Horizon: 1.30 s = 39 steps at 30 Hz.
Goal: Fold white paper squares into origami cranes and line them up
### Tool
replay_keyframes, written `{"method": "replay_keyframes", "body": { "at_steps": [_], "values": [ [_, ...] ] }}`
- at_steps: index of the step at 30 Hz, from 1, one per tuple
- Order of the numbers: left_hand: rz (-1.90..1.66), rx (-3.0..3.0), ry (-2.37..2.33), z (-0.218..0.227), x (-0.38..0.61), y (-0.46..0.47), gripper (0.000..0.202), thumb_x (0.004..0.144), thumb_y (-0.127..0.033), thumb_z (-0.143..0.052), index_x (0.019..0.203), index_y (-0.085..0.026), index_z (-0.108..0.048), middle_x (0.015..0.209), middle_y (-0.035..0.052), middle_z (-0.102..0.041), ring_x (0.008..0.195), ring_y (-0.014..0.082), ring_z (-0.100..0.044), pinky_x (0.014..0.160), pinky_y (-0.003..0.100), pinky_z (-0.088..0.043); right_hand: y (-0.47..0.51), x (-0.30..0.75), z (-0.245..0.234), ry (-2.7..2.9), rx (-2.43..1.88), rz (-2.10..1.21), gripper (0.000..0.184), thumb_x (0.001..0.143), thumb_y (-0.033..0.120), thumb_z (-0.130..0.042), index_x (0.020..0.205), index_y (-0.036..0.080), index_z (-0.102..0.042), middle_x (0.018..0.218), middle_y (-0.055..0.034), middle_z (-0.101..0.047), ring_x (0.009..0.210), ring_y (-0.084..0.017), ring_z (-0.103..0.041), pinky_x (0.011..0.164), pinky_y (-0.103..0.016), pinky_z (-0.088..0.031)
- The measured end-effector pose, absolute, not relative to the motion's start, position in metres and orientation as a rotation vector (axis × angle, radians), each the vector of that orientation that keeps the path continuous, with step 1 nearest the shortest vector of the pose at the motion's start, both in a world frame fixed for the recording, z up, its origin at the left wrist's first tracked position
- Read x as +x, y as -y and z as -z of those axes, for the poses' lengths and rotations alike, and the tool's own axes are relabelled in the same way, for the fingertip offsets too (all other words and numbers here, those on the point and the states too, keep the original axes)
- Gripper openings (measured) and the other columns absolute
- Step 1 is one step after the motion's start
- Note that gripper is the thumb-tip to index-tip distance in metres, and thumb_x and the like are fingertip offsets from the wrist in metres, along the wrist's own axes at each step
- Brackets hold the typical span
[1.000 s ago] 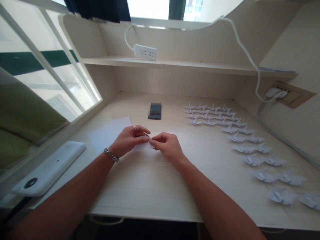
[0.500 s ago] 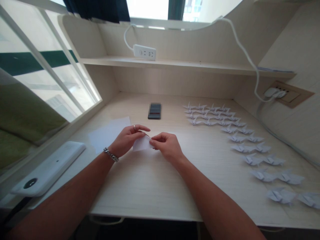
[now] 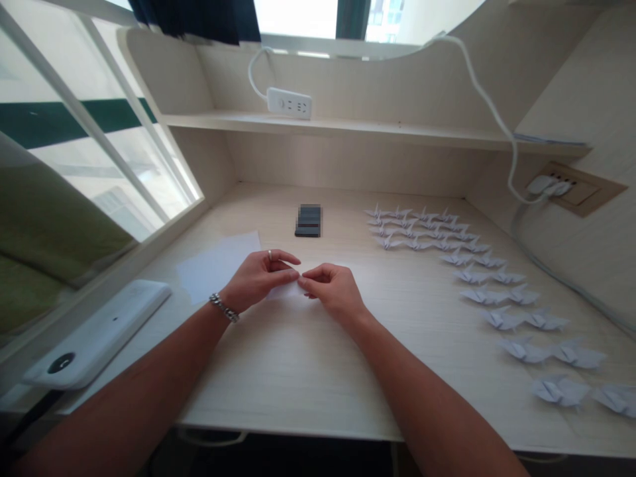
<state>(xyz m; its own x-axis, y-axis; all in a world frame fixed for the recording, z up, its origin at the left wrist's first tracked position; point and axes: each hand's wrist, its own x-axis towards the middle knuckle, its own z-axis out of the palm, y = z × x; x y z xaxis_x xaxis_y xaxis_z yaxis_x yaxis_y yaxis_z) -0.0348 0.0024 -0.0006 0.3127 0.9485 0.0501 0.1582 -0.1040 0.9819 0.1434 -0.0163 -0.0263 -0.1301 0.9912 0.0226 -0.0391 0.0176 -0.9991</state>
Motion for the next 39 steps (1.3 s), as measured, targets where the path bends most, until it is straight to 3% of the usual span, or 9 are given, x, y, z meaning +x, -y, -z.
{"method": "replay_keyframes", "body": {
  "at_steps": [6, 14, 24, 39],
  "values": [
    [-1.001, 1.496, -1.129, -0.003, -0.039, -0.003, 0.034, 0.067, -0.033, -0.075, 0.095, -0.014, -0.067, 0.073, 0.0045, -0.071, 0.058, 0.0127, -0.061, 0.052, 0.023, -0.045, 0.015, 0.147, 0.019, 1.147, -1.099, -1.469, 0.031, 0.062, 0.039, -0.081, 0.078, 0.015, -0.072, 0.066, -0.0034, -0.068, 0.058, -0.013, -0.063, 0.059, -0.026, -0.054],
    [-1.05, 1.474, -1.153, -0.004, -0.041, -0.004, 0.033, 0.066, -0.033, -0.076, 0.092, -0.014, -0.068, 0.074, 0.0047, -0.071, 0.063, 0.0137, -0.063, 0.054, 0.023, -0.046, 0.013, 0.153, 0.015, 1.115, -1.084, -1.511, 0.033, 0.068, 0.045, -0.076, 0.078, 0.014, -0.072, 0.068, -0.007, -0.069, 0.063, -0.014, -0.065, 0.061, -0.025, -0.055],
    [-1.014, 1.517, -1.16, -0.003, -0.038, -0.003, 0.031, 0.066, -0.032, -0.075, 0.091, -0.015, -0.069, 0.069, 0.0028, -0.069, 0.056, 0.0122, -0.059, 0.051, 0.023, -0.044, 0.016, 0.15, 0.021, 1.266, -1.078, -1.459, 0.033, 0.061, 0.04, -0.081, 0.08, 0.014, -0.073, 0.072, -0.0061, -0.071, 0.06, -0.012, -0.063, 0.063, -0.028, -0.054],
    [-0.933, 1.608, -1.149, -0.003, -0.035, -0.001, 0.03, 0.064, -0.032, -0.077, 0.088, -0.015, -0.071, 0.078, 0.0058, -0.074, 0.07, 0.0171, -0.066, 0.064, 0.027, -0.05, 0.017, 0.147, 0.022, 1.365, -1.125, -1.341, 0.035, 0.064, 0.044, -0.078, 0.079, 0.013, -0.073, 0.06, -0.0039, -0.067, 0.057, -0.014, -0.063, 0.06, -0.029, -0.054]
  ]
}}
